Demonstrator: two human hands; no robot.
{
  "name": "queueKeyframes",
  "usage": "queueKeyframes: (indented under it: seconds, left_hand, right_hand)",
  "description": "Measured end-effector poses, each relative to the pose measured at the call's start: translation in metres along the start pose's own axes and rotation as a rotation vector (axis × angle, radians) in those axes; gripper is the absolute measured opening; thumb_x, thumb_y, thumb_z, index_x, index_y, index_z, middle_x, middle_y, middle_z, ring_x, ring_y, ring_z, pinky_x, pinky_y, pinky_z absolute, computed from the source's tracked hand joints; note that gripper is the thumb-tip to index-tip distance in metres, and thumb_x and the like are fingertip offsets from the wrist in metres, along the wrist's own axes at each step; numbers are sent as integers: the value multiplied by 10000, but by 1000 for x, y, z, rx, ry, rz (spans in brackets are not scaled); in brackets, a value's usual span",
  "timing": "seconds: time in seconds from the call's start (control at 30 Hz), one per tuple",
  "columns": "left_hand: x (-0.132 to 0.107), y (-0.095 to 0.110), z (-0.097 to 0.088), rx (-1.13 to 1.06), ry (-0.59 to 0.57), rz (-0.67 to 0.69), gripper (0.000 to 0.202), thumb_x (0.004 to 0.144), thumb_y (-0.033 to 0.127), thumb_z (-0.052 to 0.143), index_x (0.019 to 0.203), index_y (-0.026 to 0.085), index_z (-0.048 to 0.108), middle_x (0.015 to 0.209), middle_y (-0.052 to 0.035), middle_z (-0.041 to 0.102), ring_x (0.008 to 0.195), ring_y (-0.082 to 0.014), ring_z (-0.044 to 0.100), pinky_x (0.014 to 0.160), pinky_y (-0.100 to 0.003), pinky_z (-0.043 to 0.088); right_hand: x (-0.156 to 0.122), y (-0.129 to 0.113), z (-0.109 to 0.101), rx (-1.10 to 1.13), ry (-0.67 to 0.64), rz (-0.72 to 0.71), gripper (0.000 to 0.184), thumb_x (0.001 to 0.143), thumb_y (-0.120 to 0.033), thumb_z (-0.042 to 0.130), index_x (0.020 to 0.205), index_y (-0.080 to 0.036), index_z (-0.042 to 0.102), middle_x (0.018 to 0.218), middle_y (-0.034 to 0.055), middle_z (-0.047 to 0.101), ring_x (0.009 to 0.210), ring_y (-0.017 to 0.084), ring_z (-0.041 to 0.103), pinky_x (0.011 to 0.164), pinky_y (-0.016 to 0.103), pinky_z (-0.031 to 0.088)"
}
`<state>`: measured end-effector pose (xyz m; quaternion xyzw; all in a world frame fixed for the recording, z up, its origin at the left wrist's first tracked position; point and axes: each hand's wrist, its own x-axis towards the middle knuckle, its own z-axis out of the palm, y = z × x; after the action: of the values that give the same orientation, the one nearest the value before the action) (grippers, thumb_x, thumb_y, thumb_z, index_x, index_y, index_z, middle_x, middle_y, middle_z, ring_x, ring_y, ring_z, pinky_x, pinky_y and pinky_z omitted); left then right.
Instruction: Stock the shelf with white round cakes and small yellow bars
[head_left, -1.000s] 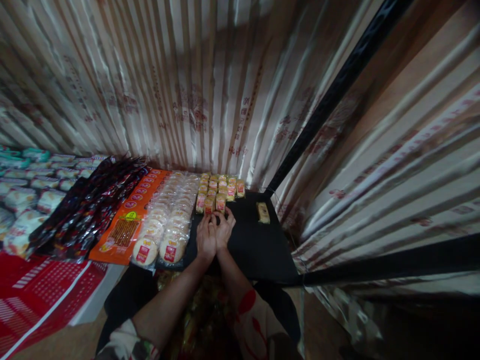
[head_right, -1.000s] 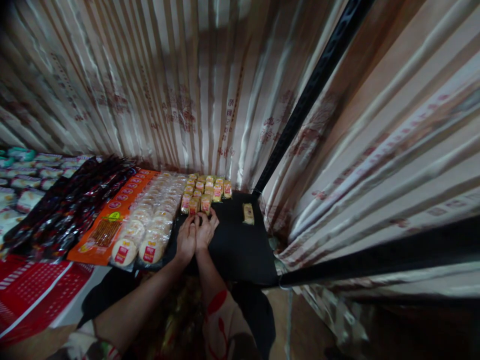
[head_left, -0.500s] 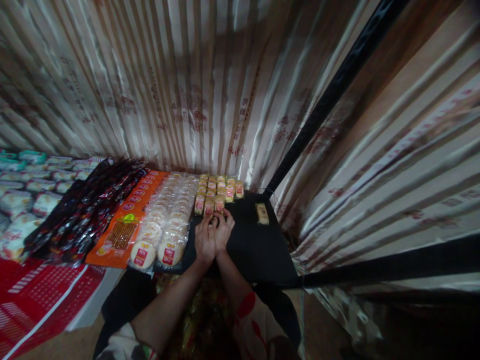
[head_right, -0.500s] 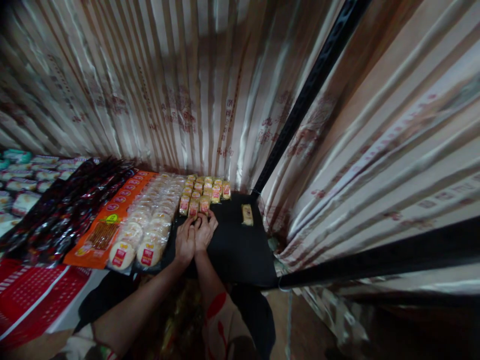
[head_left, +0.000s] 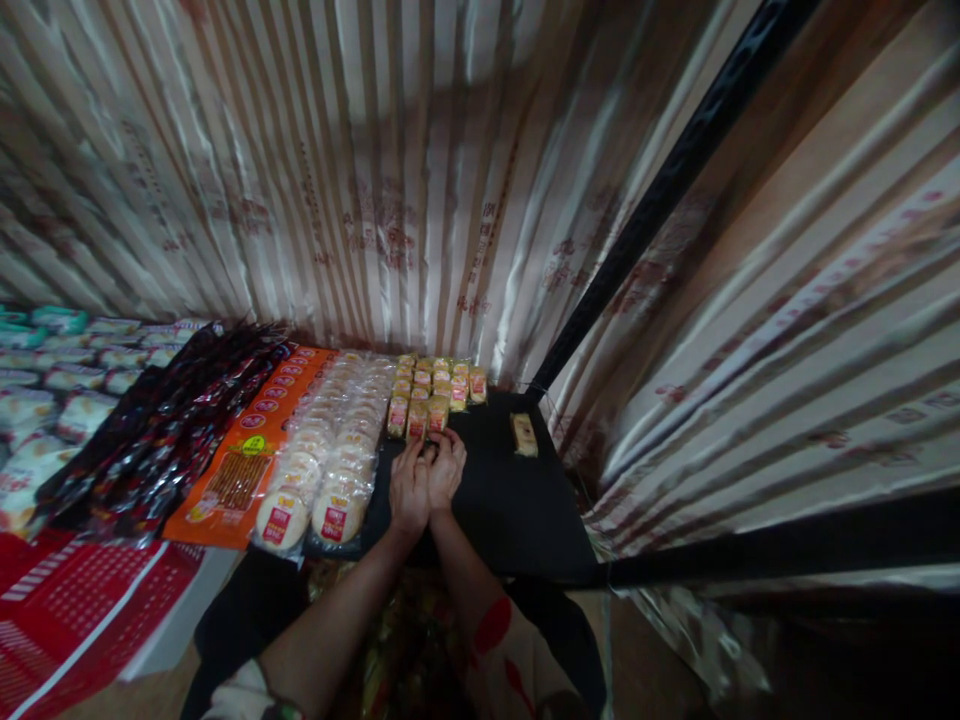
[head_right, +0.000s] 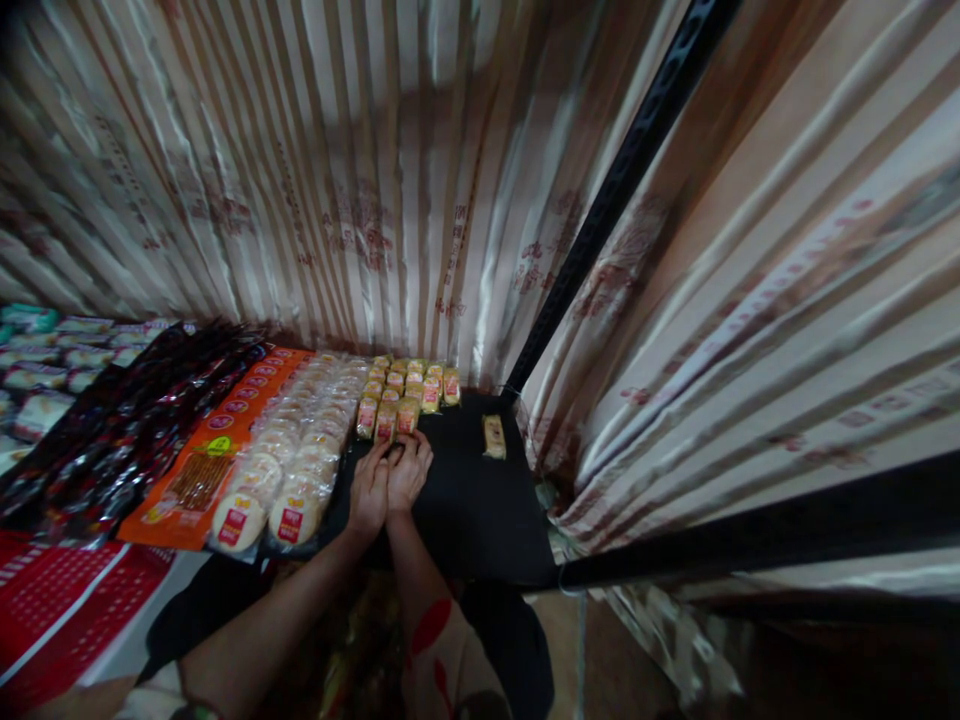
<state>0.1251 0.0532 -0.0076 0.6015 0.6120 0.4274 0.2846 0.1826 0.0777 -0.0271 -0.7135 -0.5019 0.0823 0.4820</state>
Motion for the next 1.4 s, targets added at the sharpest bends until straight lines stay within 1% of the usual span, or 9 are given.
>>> queueKeyframes:
  seconds: [0.27,0.47,0.63,0.8,0.93,1.03,1.13,1.27,1.4]
  left_hand:
    - [0,-6,3,-33,22,39,435,847,227,293,1169,112,562,1248,-111,562,1179,-193,470,1044,-363,333]
    - [-1,-13,8,-33,47,51,413,835,217,311,1119,139,599,1218,-87,589,1147,-201,488,1024,-392,358]
    - [-3,-1,2,55,-5,-22,426,844,238,311,1141,117,591,1273,-96,549,1192,-203,458,1053,-358,321]
    - [-13,16,-9,79,-38,-84,424,839,237,336,1159,96,575,1292,-111,529,1215,-203,445,1064,-336,303]
    - [-32,23,-16,27,-61,-111,413,844,235,329,1121,79,593,1257,-131,550,1197,-198,465,1059,-325,312]
    - [-53,24,-22,-10,-81,-102,408,857,249,309,1101,94,596,1185,-125,595,1129,-188,516,1017,-315,361]
    - [-76,21,-29,-46,-91,-60,407,868,253,283,1111,121,581,1135,-108,620,1072,-178,548,977,-314,395]
    - [-108,15,-39,-102,-71,-28,393,875,255,274,1133,156,553,1153,-92,615,1076,-167,547,967,-314,404]
    - [-142,4,-50,-160,-128,-16,384,869,245,275,1147,159,526,1114,-98,633,1012,-167,583,908,-304,442]
  right_hand:
    - [1,1,1,1,10,-27,253,749,-133,421,904,-191,613,1129,92,516,1050,209,452,931,341,353]
    - [1,3,2,1,-5,-15,271,742,-127,413,908,-185,620,1200,103,474,1109,217,420,949,349,334]
    - [5,7,3,35,21,-24,285,732,-135,401,934,-154,603,1246,148,436,1174,245,376,964,389,319]
    - [1,8,-6,40,42,-36,300,730,-162,392,949,-149,597,1274,153,410,1187,255,368,966,393,316]
    - [-18,8,-21,54,-2,-54,311,714,-166,394,949,-159,599,1239,142,440,1157,242,398,952,370,340]
    - [-36,6,-37,59,-47,-83,332,697,-157,406,965,-172,601,1230,125,457,1136,226,420,939,351,358]
    - [-52,1,-53,70,-71,-120,349,696,-137,391,968,-183,605,1211,106,486,1113,206,442,931,346,369]
    - [-74,-7,-71,118,-138,-172,366,701,-123,370,972,-182,610,1145,95,538,1079,191,470,923,347,384]
    - [-109,-6,-82,248,-221,-197,374,697,-128,361,973,-181,608,1073,76,562,991,172,528,879,317,426]
